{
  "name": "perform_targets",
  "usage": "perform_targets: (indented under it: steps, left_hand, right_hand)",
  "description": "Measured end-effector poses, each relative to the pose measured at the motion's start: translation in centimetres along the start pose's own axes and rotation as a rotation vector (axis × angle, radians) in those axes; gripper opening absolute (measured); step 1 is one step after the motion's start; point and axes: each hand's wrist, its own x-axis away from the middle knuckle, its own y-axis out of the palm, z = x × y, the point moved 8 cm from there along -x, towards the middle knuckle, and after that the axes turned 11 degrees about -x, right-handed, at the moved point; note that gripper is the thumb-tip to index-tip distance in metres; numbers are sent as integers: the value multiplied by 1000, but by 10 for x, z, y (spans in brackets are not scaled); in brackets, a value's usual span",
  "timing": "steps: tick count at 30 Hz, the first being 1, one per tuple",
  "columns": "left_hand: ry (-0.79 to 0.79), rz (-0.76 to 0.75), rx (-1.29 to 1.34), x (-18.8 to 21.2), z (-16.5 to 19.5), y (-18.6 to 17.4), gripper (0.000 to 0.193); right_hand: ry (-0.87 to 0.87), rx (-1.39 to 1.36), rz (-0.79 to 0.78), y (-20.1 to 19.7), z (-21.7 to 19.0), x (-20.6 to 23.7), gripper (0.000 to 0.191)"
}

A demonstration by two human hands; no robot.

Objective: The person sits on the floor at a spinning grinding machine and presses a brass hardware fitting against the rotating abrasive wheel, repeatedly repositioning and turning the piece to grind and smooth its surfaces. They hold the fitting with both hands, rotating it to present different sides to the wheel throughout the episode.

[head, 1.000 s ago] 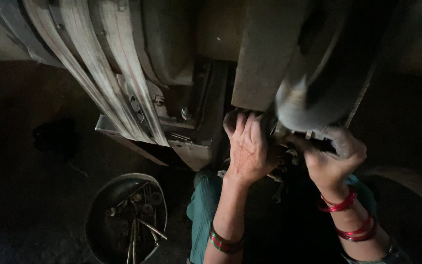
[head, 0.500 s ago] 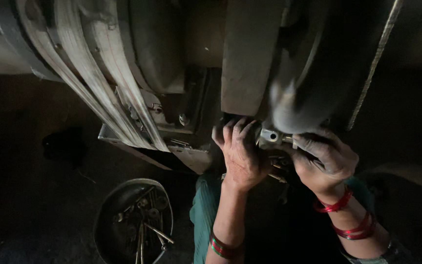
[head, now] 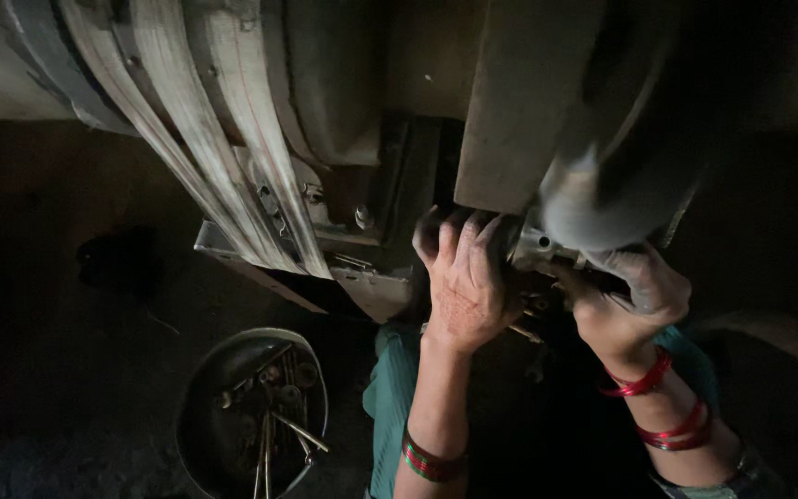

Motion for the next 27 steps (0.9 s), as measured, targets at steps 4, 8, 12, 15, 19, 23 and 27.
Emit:
perform_targets:
  steps: [4, 8, 12, 15, 19, 23, 27]
  left_hand:
    - [24, 36, 33, -2, 1, -4, 75]
    - [50, -3, 39, -1, 0, 2, 75]
    - [55, 28, 7, 3, 1, 8, 76]
    - [53, 47, 5, 6, -1, 10, 72]
    - [29, -9, 59, 9, -7, 16, 79]
    - [-1, 13, 27, 10, -10, 15, 77]
    - [-4, 37, -1, 12, -10, 12, 76]
  right_hand:
    - [58, -17, -25, 1, 10, 5, 40]
    - [86, 12, -36, 0, 15, 10, 40]
    - [11, -32, -43, -1, 11, 13, 45]
    - [36, 3, -38, -1, 14, 14, 41]
    - [37, -14, -8, 0, 11, 12, 40]
    - [124, -13, -8, 4, 9, 11, 31]
    - [105, -40, -44, 6, 5, 6, 32]
